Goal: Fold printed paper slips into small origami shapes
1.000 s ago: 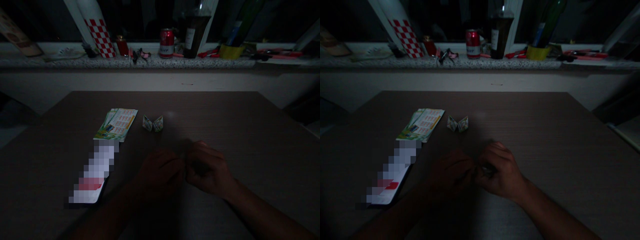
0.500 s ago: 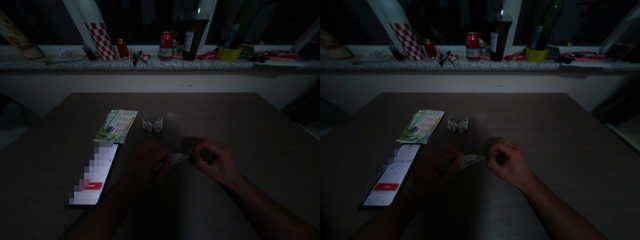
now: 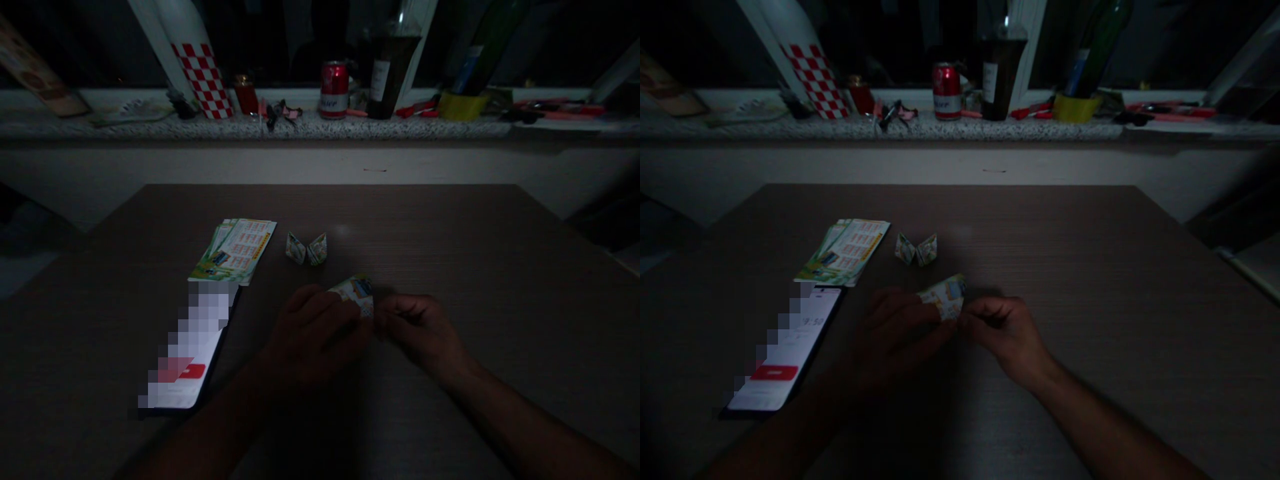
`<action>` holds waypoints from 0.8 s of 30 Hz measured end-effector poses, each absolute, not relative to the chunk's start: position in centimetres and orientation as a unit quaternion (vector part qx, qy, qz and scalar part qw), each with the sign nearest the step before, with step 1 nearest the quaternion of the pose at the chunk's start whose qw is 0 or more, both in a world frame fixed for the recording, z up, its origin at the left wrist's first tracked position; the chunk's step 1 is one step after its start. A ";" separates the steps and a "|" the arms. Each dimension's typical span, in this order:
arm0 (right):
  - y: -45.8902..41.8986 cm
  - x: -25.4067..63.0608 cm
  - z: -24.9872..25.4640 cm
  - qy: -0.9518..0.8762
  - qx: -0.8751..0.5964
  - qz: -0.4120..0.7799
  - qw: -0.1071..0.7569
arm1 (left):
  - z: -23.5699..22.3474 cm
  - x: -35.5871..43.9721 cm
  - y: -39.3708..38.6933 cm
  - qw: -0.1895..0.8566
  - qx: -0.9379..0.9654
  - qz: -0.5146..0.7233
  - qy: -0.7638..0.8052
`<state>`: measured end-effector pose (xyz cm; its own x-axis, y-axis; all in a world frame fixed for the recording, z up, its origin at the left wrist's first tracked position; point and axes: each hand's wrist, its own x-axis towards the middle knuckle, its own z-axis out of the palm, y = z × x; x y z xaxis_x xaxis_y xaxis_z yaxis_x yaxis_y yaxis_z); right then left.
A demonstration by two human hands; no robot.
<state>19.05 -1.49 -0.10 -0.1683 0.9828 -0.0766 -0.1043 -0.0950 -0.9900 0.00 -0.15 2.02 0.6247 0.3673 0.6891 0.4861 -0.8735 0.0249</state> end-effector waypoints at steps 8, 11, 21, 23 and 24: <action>-1.4 18.9 -1.2 -0.381 -0.421 0.661 0.491 | 1.0 0.1 -0.4 0.124 -0.835 -0.439 -0.307; -1.4 18.9 -1.5 -0.374 -0.412 0.632 0.539 | 1.1 0.4 -0.7 0.035 -0.784 -0.485 -0.384; -1.8 17.8 -1.4 -0.442 -0.476 0.504 0.570 | -0.6 2.1 -0.8 -0.486 -0.670 -0.394 -0.399; -1.8 17.6 -1.5 -0.450 -0.484 0.490 0.569 | -0.7 2.1 -0.8 -0.484 -0.662 -0.399 -0.410; -1.8 17.5 -1.6 -0.453 -0.489 0.484 0.567 | -0.8 2.1 -0.8 -0.479 -0.661 -0.397 -0.419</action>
<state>17.49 -1.81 -1.65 0.1205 0.9919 0.0406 -0.1053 0.0535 -0.9930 2.07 -0.79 -0.77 0.3336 0.9345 0.1246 0.1731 -0.1906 0.9663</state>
